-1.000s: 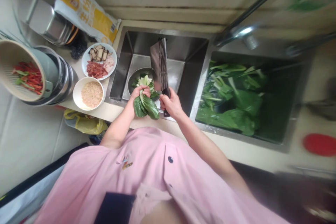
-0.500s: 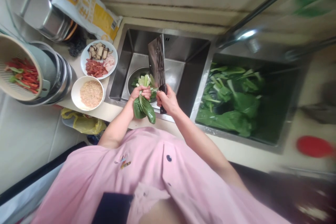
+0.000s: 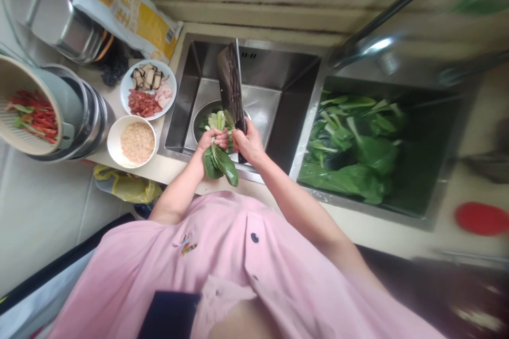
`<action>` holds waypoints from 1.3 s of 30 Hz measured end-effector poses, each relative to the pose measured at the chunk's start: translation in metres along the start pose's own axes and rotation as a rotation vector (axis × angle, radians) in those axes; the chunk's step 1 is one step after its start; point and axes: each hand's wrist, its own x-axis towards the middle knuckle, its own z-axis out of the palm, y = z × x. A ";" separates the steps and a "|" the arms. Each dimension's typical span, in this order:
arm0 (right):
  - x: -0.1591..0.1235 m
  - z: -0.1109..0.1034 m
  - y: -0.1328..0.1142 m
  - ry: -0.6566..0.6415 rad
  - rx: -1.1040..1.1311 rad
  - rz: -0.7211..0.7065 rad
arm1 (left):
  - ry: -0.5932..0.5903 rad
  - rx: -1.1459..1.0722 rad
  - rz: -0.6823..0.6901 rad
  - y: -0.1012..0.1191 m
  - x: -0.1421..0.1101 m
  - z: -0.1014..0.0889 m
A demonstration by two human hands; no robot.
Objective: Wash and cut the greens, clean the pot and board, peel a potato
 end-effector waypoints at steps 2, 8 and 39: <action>0.006 0.001 -0.002 0.001 -0.017 0.013 | 0.030 0.023 -0.011 -0.002 0.000 0.000; 0.003 -0.002 -0.019 0.025 0.020 0.000 | 0.003 0.005 -0.009 -0.005 0.002 -0.007; -0.018 -0.010 -0.025 -0.069 0.214 0.124 | -0.012 0.121 -0.049 -0.002 -0.005 -0.001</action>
